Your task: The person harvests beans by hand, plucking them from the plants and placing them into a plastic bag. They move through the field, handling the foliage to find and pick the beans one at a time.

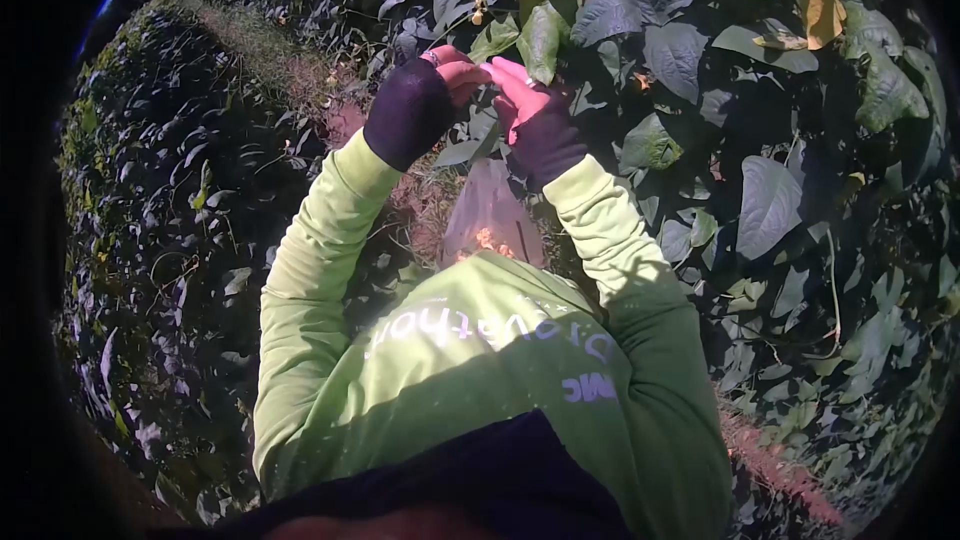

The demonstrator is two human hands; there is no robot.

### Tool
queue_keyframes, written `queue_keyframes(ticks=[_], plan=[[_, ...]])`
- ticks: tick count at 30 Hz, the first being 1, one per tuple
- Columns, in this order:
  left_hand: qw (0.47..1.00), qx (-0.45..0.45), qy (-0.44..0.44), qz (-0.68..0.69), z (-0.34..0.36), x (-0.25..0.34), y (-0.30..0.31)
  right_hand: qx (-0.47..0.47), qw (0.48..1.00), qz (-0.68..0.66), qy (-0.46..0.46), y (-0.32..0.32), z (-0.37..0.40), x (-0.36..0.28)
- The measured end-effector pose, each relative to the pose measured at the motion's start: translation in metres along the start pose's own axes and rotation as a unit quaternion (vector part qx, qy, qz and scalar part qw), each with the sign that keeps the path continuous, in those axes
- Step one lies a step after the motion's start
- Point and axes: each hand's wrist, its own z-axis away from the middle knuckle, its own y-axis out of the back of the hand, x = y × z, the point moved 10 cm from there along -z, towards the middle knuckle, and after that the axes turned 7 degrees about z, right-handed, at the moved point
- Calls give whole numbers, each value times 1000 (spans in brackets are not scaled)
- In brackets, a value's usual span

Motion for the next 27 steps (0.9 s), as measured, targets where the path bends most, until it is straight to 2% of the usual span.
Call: queue_keyframes(ticks=[1, 3, 4, 6, 7, 8, 10, 11, 13, 14, 16, 18, 20, 21, 25, 27], plan=[[1000, 2, -1, -3, 3, 0, 0, 0, 1000, -1, 3, -3, -5, 3], [998, 18, 29, 50, 8, -9, 2, -75, 996, -39, 15, -21, -13, 2], [998, 21, 30, 47, 12, -12, 2, -78, 996, -40, 18, -22, -14, -3], [995, 63, 45, 70, 22, -21, 10, -68, 992, -42, -96, -20, -10, 10], [991, 74, 69, 92, 26, -24, 14, -21, 999, -21, -18, -16, -13, -1], [990, 74, 72, 92, 30, -28, 14, -24, 999, -23, -19, -18, -14, 0], [978, 104, 95, 157, 41, -40, 14, 1, 997, 1, 73, -15, -14, -16], [977, 104, 97, 156, 44, -41, 13, -4, 998, -18, 52, -18, -12, -11], [930, 127, 204, 278, 58, -64, 6, -7, 999, 10, 42, -20, -11, -8], [930, 127, 204, 278, 61, -64, 7, -10, 999, 39, 32, -22, -10, -6], [888, 154, 257, 348, 71, -75, 5, -4, 999, 25, 24, -22, -9, -4], [885, 158, 265, 349, 76, -78, 6, -38, 998, 42, 8, -25, -9, -2], [881, 161, 273, 351, 82, -81, 6, -20, 999, 45, 24, -24, -9, -4], [869, 168, 290, 365, 87, -83, 5, -1, 998, 46, 42, -22, -9, -8], [824, 195, 343, 406, 103, -85, 4, -12, 997, 69, 20, -22, -10, -16], [826, 198, 341, 402, 109, -86, 2, 47, 987, 128, 87, -11, -8, -44]])
